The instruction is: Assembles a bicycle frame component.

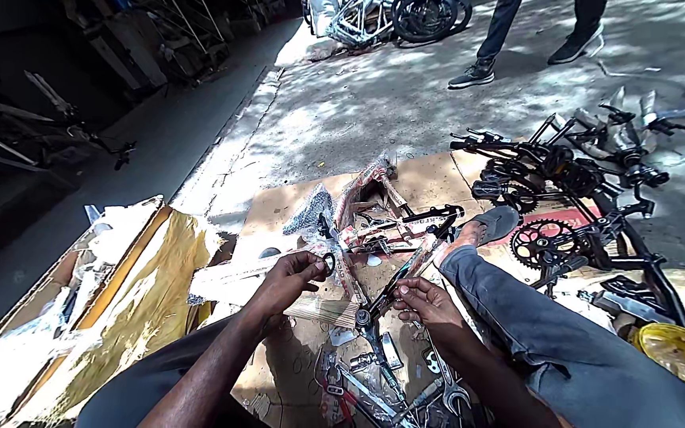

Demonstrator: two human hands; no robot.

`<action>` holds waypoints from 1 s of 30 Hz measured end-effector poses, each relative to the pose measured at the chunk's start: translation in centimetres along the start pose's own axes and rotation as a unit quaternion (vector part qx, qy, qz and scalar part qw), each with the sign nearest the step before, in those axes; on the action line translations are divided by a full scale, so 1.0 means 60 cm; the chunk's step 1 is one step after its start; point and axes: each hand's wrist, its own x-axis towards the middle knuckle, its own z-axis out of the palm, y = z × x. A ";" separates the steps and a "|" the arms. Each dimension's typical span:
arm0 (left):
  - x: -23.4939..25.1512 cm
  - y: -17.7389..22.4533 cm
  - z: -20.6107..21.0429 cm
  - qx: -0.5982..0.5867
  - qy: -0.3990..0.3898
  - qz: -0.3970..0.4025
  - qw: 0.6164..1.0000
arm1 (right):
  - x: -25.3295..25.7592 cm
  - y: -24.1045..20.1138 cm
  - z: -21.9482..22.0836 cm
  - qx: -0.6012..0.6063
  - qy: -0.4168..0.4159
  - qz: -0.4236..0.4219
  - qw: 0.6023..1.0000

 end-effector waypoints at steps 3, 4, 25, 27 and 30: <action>-0.004 -0.003 0.015 0.061 -0.033 -0.009 0.998 | 0.004 0.005 0.000 -0.013 0.001 0.007 1.000; -0.006 -0.005 0.021 0.076 -0.040 -0.015 0.996 | 0.006 0.007 -0.002 -0.016 0.000 0.010 1.000; -0.021 -0.027 0.047 0.160 -0.096 -0.068 0.980 | 0.030 0.066 -0.009 -0.120 -0.029 0.070 0.990; -0.018 -0.038 0.043 0.196 -0.113 -0.061 0.972 | 0.028 0.067 -0.007 -0.142 -0.029 0.059 0.988; 0.020 -0.094 0.029 0.281 -0.169 -0.042 0.944 | 0.020 0.062 0.000 -0.158 0.004 0.011 0.987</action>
